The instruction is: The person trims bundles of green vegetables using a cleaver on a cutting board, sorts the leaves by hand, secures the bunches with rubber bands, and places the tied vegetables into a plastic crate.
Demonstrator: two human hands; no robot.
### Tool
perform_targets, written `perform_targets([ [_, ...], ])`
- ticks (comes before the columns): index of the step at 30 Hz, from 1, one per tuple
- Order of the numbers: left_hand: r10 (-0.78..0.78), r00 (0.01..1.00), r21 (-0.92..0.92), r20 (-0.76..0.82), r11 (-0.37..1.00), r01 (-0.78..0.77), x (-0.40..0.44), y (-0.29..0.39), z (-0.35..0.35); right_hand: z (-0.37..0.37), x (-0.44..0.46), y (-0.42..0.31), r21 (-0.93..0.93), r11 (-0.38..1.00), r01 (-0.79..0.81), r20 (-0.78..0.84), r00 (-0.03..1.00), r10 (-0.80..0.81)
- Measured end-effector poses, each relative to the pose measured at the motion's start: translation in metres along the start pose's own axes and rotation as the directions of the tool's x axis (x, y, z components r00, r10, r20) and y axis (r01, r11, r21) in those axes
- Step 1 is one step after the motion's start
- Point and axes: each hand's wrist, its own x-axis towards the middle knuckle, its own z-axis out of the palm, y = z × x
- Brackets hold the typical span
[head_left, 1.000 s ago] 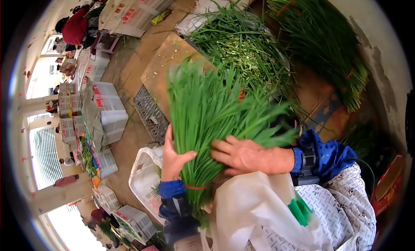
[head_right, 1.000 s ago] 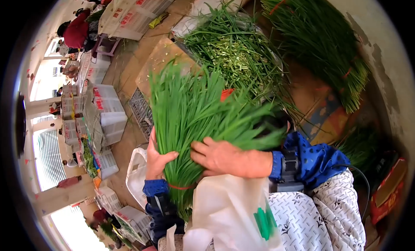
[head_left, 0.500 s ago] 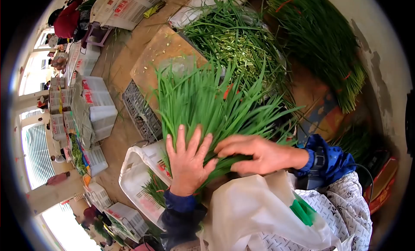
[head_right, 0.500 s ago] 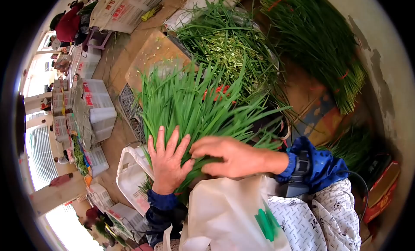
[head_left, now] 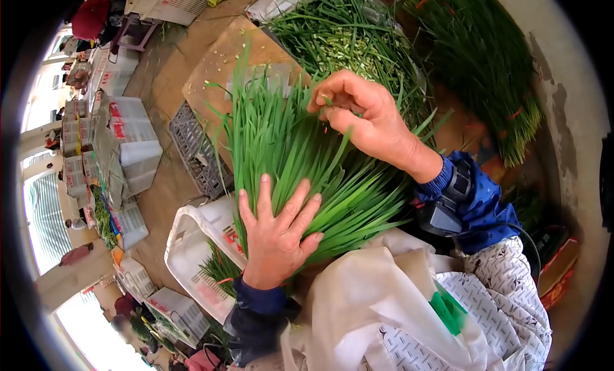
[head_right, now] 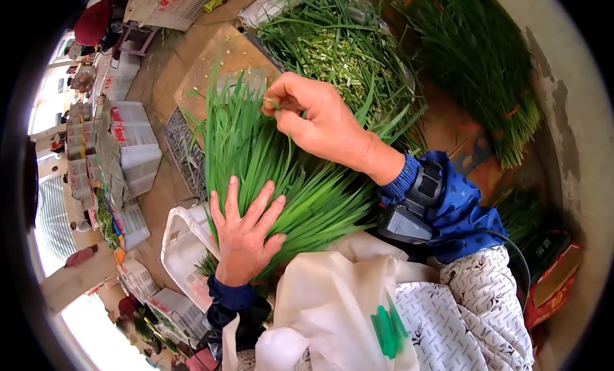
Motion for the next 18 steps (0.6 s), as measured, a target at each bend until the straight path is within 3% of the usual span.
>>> perform_targets([
  [2,0.003,1.000,0.010,-0.026,1.000,-0.003,0.000,-0.002,-0.001,-0.003,-0.002,0.011,-0.134,0.991,-0.027,-0.046,0.999,0.021],
  [4,-0.006,1.000,-0.006,-0.007,1.000,0.006,0.002,-0.003,-0.002,-0.011,-0.012,0.017,-0.176,0.959,-0.224,-0.108,0.972,0.207],
  [5,-0.011,1.000,-0.019,0.007,1.000,0.011,0.002,-0.004,-0.002,-0.012,-0.015,0.026,-0.211,0.961,-0.178,-0.132,0.979,0.153],
  [8,-0.005,1.000,-0.035,0.027,0.999,0.006,0.002,-0.004,-0.001,-0.017,-0.021,0.035,-0.164,0.950,-0.266,-0.034,0.964,0.264],
  [10,-0.008,1.000,-0.046,0.028,0.999,0.009,0.003,-0.004,-0.002,-0.015,-0.022,0.037,0.096,0.945,-0.311,-0.158,0.933,0.323],
  [12,-0.009,0.999,-0.043,0.038,0.999,0.011,0.003,-0.004,-0.002,-0.022,-0.024,0.030,-0.049,0.970,-0.236,-0.222,0.950,0.220],
  [15,-0.002,0.999,-0.034,0.051,0.999,0.004,0.002,-0.004,-0.002,-0.037,-0.019,0.011,-0.338,0.941,-0.017,-0.130,0.991,-0.029],
  [18,0.012,0.998,-0.024,0.058,1.000,-0.011,0.003,-0.004,-0.002,-0.040,-0.004,-0.008,-0.355,0.863,0.360,0.016,0.925,-0.380],
])
